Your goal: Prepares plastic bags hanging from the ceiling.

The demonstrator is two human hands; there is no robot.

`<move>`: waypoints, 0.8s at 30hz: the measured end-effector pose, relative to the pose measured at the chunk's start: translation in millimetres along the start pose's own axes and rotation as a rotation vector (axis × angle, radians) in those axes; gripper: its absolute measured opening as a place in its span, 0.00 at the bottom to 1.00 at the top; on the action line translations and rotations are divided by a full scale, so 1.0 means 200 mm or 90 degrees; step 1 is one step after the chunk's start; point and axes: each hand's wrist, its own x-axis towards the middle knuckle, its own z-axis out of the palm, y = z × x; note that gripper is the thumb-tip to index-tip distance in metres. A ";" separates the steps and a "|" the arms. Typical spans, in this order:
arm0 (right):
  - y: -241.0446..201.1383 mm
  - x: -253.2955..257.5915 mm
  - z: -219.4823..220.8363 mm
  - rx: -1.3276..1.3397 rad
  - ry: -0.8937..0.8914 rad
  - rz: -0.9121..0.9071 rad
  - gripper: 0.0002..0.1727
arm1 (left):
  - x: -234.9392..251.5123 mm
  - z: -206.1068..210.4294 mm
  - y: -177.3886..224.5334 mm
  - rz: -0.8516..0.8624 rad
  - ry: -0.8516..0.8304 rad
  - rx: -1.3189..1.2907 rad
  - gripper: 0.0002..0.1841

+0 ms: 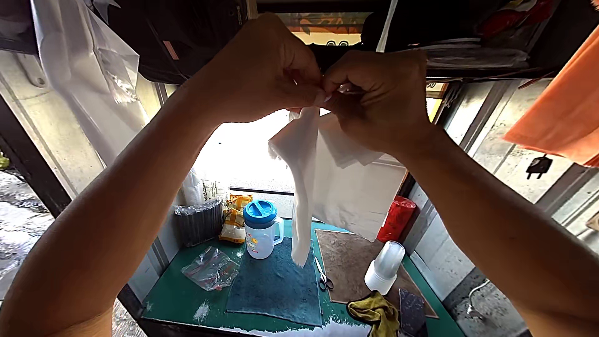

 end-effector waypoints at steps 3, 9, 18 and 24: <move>-0.01 0.00 0.01 -0.021 0.008 -0.035 0.06 | 0.02 -0.03 0.01 0.003 -0.038 0.028 0.06; 0.00 0.00 0.01 0.025 0.019 -0.026 0.05 | 0.03 -0.06 0.04 -0.006 -0.060 0.064 0.06; 0.01 -0.03 0.03 0.119 0.030 0.022 0.01 | 0.08 -0.05 0.12 0.037 -0.183 0.257 0.09; 0.01 0.01 0.00 0.198 0.027 0.061 0.02 | 0.05 0.00 0.07 0.038 -0.084 0.158 0.05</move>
